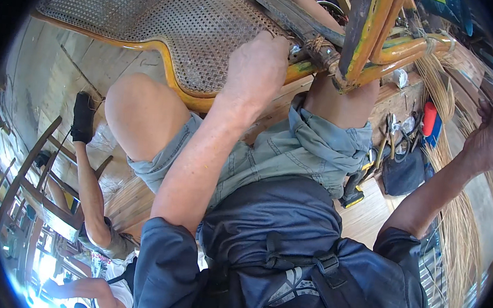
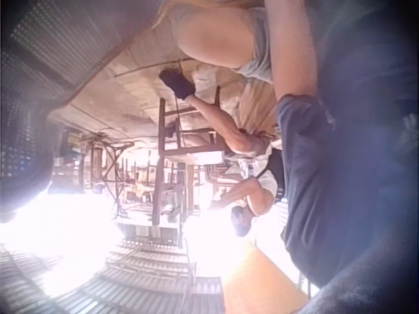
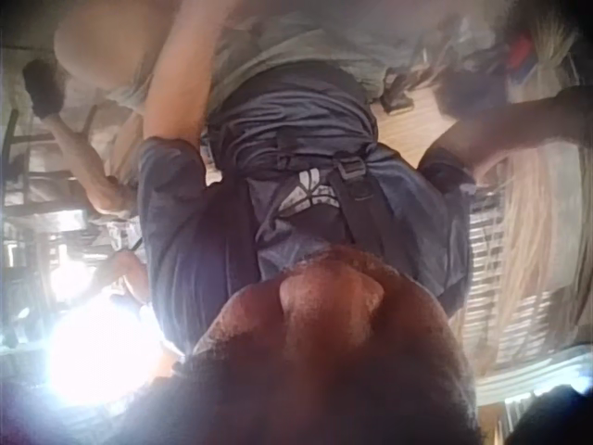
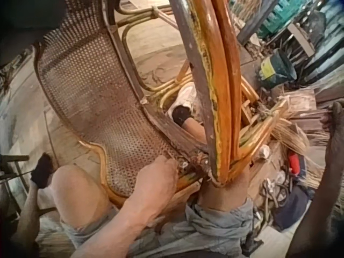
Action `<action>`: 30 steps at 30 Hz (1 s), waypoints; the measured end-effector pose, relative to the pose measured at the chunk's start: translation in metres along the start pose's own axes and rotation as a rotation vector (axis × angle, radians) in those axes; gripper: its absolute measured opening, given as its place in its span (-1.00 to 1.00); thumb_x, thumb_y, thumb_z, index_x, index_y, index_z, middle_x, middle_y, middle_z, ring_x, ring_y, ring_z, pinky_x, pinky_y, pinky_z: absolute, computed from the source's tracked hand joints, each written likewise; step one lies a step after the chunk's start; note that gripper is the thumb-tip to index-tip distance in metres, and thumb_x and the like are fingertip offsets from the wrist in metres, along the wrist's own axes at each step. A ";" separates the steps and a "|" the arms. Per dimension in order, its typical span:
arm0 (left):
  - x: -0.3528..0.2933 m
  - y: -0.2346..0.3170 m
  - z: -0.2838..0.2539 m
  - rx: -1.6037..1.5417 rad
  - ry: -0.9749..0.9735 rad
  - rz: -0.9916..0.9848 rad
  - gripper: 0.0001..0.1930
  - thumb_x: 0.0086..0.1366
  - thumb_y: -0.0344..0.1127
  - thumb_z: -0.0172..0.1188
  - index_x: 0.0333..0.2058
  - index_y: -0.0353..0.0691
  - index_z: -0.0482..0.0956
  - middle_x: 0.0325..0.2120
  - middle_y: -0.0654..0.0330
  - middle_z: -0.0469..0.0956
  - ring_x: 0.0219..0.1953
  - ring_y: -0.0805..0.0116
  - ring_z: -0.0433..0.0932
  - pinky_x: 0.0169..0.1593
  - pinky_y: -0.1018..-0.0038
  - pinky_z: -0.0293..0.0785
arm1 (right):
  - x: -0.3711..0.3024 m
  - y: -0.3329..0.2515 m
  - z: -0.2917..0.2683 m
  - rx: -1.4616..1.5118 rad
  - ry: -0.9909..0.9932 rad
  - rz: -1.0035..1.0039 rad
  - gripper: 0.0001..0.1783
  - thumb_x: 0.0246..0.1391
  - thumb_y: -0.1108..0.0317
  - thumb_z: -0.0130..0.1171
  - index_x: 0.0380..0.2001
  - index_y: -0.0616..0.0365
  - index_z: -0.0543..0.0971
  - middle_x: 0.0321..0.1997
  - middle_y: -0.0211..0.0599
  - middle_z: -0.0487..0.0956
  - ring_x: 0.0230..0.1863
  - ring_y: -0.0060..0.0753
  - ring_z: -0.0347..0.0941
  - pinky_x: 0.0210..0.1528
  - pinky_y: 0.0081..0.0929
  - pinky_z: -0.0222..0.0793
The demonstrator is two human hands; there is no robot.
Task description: The person sits on the floor and weaves thin strips of rattan into the frame of a rattan chair. They use pliers to pull the strips through the frame and secure them, working on the seat area of the chair.
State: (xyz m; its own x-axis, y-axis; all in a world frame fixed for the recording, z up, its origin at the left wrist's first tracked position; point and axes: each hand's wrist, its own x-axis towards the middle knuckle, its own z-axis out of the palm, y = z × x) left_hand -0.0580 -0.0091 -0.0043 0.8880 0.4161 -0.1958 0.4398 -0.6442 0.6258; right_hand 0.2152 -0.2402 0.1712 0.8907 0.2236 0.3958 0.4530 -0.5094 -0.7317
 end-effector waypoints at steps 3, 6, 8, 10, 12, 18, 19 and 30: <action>0.004 0.002 -0.002 0.039 0.014 0.022 -0.85 0.15 -0.30 0.02 -0.37 -0.21 0.51 -0.46 0.03 0.47 -0.40 -0.02 0.50 -0.33 0.17 0.43 | 0.003 0.001 -0.003 0.095 0.016 -0.021 -0.83 0.07 0.49 0.09 -0.33 0.44 0.48 -0.39 -0.04 0.57 -0.39 -0.28 0.56 -0.31 -0.53 0.50; 0.004 0.004 -0.001 0.063 0.004 0.006 -0.85 0.14 -0.28 0.04 -0.38 -0.18 0.52 -0.45 0.06 0.49 -0.40 0.00 0.50 -0.34 0.19 0.44 | 0.003 0.003 -0.008 0.081 -0.015 -0.035 -0.84 0.07 0.49 0.09 -0.34 0.44 0.49 -0.39 -0.04 0.57 -0.40 -0.26 0.56 -0.33 -0.52 0.51; 0.008 0.003 0.005 0.053 0.011 -0.002 -0.85 0.14 -0.27 0.04 -0.38 -0.17 0.52 -0.44 0.06 0.49 -0.39 0.01 0.51 -0.33 0.19 0.43 | -0.002 -0.003 -0.003 0.030 0.002 -0.057 -0.84 0.06 0.49 0.09 -0.36 0.43 0.49 -0.39 -0.04 0.57 -0.42 -0.27 0.56 -0.34 -0.51 0.52; 0.008 0.002 0.006 0.038 0.007 0.007 -0.85 0.14 -0.27 0.04 -0.38 -0.19 0.51 -0.45 0.06 0.50 -0.39 0.01 0.51 -0.33 0.18 0.43 | -0.001 0.001 -0.004 0.039 0.025 -0.055 -0.85 0.06 0.50 0.09 -0.37 0.43 0.50 -0.40 -0.04 0.57 -0.44 -0.27 0.56 -0.36 -0.52 0.52; 0.009 0.003 0.007 0.037 -0.012 0.004 -0.84 0.14 -0.27 0.04 -0.38 -0.21 0.51 -0.47 0.05 0.51 -0.38 0.00 0.50 -0.32 0.18 0.42 | -0.001 0.004 -0.006 0.034 0.025 -0.053 -0.85 0.06 0.50 0.09 -0.37 0.44 0.50 -0.41 -0.03 0.57 -0.45 -0.27 0.56 -0.38 -0.53 0.53; 0.016 0.005 0.002 -0.150 -0.080 -0.105 -0.80 0.14 -0.29 0.07 -0.32 -0.29 0.51 -0.48 0.02 0.53 -0.39 0.03 0.51 -0.29 0.25 0.41 | -0.003 -0.001 -0.003 0.025 -0.027 -0.069 -0.85 0.05 0.51 0.10 -0.37 0.45 0.50 -0.43 -0.01 0.57 -0.46 -0.30 0.55 -0.39 -0.55 0.51; 0.012 0.004 0.000 -0.309 -0.071 -0.175 -0.79 0.14 -0.29 0.09 -0.30 -0.29 0.51 -0.47 0.02 0.54 -0.40 0.06 0.52 -0.29 0.28 0.41 | -0.007 -0.004 0.001 0.017 0.001 -0.064 -0.84 0.05 0.50 0.11 -0.37 0.45 0.50 -0.43 0.00 0.57 -0.45 -0.30 0.55 -0.39 -0.56 0.48; -0.006 0.006 0.031 -0.817 0.274 -0.301 -0.82 0.14 -0.38 0.16 -0.29 -0.33 0.53 -0.49 0.15 0.52 -0.43 0.37 0.47 -0.28 0.50 0.39 | -0.002 0.007 -0.002 0.104 -0.070 -0.028 -0.84 0.05 0.49 0.11 -0.38 0.44 0.51 -0.41 0.00 0.58 -0.46 -0.29 0.55 -0.40 -0.56 0.48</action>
State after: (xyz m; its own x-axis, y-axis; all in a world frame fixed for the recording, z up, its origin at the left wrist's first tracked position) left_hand -0.0561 -0.0353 -0.0231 0.6423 0.6981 -0.3163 0.3228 0.1279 0.9378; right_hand 0.2170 -0.2461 0.1666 0.8764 0.2957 0.3801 0.4762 -0.4141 -0.7758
